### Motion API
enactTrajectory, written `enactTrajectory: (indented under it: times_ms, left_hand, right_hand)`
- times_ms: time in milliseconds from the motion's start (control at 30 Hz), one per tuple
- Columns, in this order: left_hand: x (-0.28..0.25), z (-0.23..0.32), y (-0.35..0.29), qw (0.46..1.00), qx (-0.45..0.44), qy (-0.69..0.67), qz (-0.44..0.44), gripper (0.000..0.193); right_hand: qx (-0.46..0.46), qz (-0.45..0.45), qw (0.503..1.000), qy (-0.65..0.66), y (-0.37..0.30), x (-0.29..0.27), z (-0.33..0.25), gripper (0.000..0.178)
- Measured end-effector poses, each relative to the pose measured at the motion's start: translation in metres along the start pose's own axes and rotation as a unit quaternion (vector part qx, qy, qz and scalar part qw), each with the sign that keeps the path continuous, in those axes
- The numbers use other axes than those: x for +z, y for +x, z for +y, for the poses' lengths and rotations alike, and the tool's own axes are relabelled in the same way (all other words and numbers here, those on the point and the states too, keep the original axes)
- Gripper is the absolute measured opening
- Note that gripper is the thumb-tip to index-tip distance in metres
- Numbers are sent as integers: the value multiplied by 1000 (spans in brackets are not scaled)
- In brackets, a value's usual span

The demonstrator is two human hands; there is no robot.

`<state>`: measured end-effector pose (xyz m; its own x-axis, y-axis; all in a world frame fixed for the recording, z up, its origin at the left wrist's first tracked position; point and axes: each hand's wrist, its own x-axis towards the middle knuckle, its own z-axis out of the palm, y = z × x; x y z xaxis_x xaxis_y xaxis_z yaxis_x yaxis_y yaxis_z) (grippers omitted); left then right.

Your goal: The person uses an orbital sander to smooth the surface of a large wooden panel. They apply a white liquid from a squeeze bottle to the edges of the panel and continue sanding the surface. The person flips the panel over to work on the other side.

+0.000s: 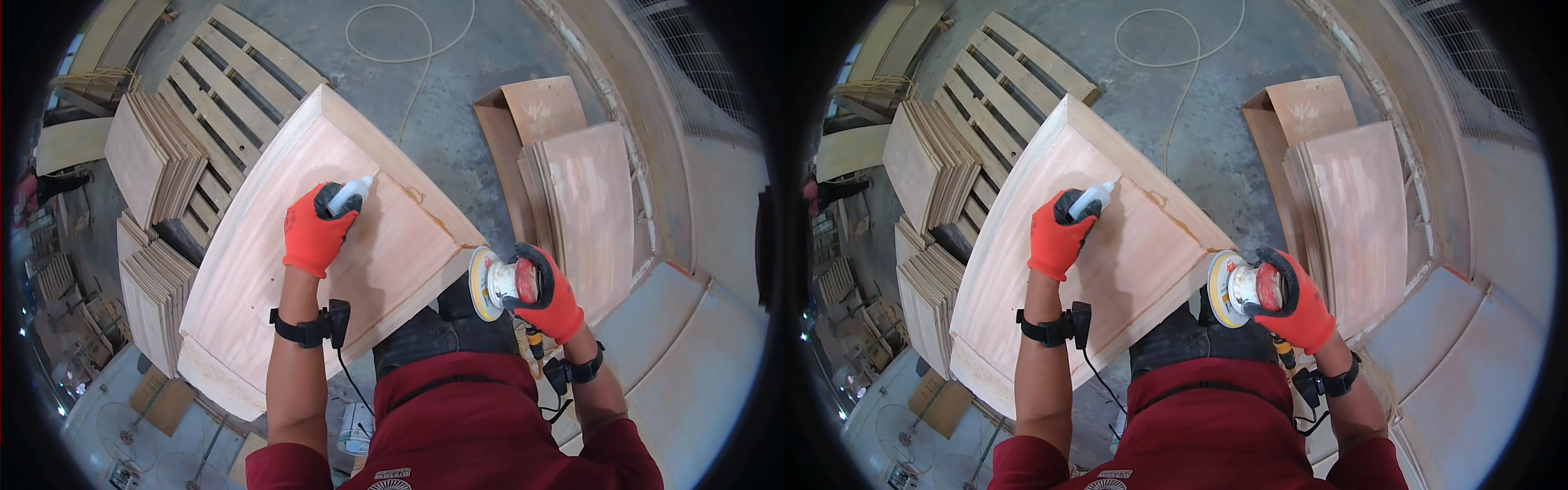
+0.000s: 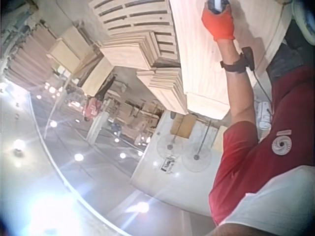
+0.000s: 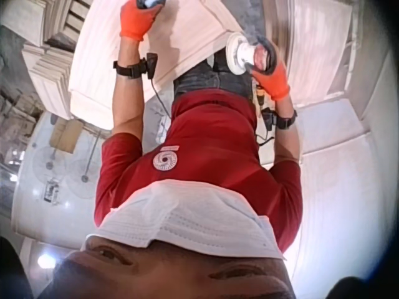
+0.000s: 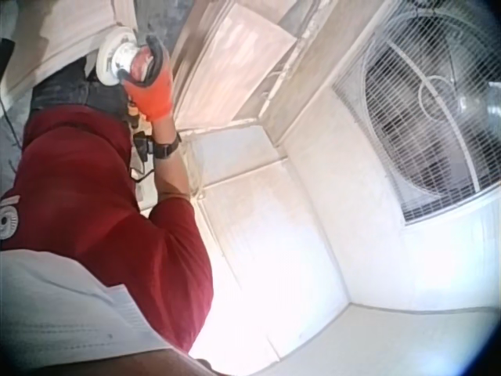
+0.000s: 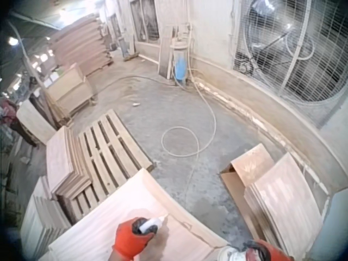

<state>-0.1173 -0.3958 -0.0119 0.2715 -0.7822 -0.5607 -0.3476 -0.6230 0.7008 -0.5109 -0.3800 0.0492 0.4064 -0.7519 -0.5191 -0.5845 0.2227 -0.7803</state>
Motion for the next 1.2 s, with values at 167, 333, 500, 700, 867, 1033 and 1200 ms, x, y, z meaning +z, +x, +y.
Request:
enactTrajectory:
  times_ms: [167,333,500,700,867,1033,1200]
  left_hand:
    - [-6,-5,4,1000,18,-15,10,18]
    - [-11,-12,9,999,37,-2,27,19]
    - [-21,-16,12,999,14,-3,40,21]
    - [-34,-16,19,999,-17,-6,41,27]
    - [-42,-20,24,999,-9,-8,52,28]
    - [-50,-32,35,997,-11,-32,65,26]
    - [-64,-43,43,996,20,6,90,26]
  right_hand:
    - [-5,12,1000,-16,1,4,-5,89]
    - [-7,15,1000,-11,4,6,-16,85]
    - [-17,22,999,-28,4,9,-16,84]
    - [-5,19,1000,-24,2,14,-17,85]
    - [5,12,1000,-14,1,21,-25,85]
    - [24,9,1000,7,-4,24,-23,87]
    - [16,32,999,-15,-6,28,-23,86]
